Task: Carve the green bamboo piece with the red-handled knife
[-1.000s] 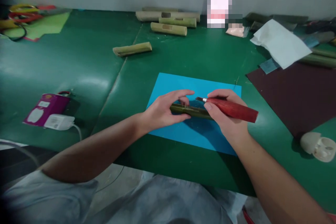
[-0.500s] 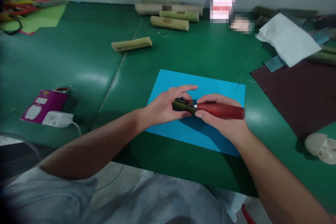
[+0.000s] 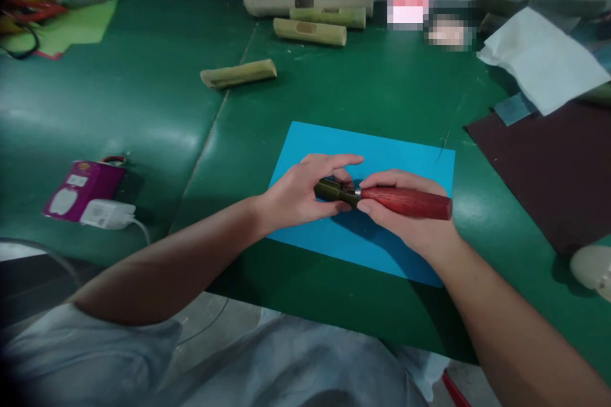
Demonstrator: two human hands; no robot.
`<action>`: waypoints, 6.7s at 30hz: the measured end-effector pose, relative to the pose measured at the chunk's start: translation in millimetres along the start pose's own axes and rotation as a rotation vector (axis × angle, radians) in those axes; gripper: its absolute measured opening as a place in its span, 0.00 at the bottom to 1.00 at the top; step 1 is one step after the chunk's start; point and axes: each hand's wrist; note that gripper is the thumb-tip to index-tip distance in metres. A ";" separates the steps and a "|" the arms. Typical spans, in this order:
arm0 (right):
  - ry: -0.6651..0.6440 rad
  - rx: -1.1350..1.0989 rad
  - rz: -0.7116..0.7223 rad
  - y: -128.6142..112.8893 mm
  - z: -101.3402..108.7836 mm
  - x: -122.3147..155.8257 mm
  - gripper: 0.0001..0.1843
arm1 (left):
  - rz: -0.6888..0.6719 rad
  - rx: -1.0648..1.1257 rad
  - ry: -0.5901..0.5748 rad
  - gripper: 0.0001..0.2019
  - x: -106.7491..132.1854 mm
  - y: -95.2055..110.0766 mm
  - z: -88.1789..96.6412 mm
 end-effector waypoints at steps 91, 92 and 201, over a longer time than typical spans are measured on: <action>0.059 0.158 0.093 0.4 -2.3 3.8 0.07 | 0.004 -0.033 -0.034 0.16 -6.8 3.8 5.6; 0.060 0.152 0.089 -0.3 -2.7 4.1 0.07 | -0.001 -0.036 -0.033 0.16 -6.8 3.4 5.4; 0.102 0.170 0.152 8.6 -3.9 3.6 0.07 | 0.057 -0.032 -0.059 0.19 -6.3 6.6 6.4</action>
Point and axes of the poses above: each hand's wrist, its own x-axis away from the middle knuckle, its own z-axis out of the back of the hand, y = z × x
